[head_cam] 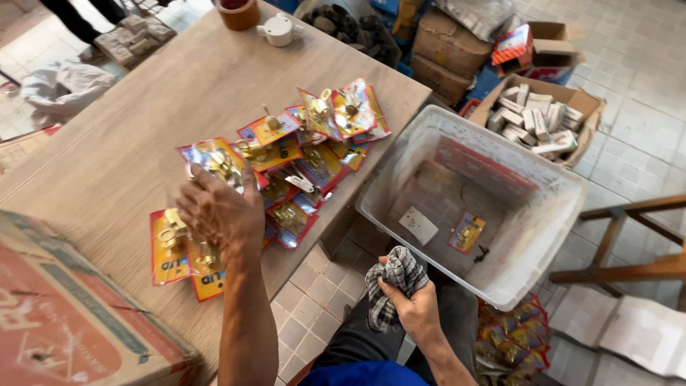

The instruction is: The person sorts packaged door handles and hardware, wiping items with a cloth and placing them into a plastic bin on the floor of a warehouse.

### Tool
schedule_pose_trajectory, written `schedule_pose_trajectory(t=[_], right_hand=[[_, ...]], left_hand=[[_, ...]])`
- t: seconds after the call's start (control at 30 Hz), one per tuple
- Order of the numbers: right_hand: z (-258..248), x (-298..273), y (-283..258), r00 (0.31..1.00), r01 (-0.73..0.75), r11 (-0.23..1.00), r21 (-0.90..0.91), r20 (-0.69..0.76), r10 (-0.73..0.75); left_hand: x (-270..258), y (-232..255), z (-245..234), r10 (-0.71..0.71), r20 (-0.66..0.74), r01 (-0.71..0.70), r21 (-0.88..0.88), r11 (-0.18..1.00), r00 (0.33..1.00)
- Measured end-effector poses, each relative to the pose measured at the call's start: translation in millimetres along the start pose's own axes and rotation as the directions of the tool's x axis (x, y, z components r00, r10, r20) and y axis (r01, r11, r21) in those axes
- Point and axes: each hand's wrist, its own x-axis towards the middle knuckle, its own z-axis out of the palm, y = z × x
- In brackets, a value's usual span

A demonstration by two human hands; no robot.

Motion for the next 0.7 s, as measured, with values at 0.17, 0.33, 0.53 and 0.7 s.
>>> schedule_pose_trajectory(t=[0.17, 0.33, 0.53, 0.7], right_hand=[[-28.3, -11.9, 8.8, 0.994, -0.095, 0.994, 0.046, -0.046, 0.097], [-45.2, -5.0, 53.0, 0.998, -0.046, 0.674, 0.737, -0.002, 0.07], [-67.7, 30.9, 45.1, 0.825, 0.071, 0.604, 0.794, -0.387, 0.411], [-174.7, 51.2, 109.3, 0.727, 0.346, 0.536, 0.77, -0.582, 0.365]], left_hand=[[-20.4, 14.4, -27.0, 0.06, 0.05, -0.068, 0.175, 0.982, 0.997], [-119.9, 39.8, -27.3, 0.623, -0.266, -0.659, -0.496, 0.565, 0.735], [-272.1, 72.5, 114.6, 0.868, 0.473, -0.479, -0.734, 0.482, 0.15], [-257.2, 178.8, 174.6, 0.895, 0.292, -0.208, -0.95, 0.232, -0.337]])
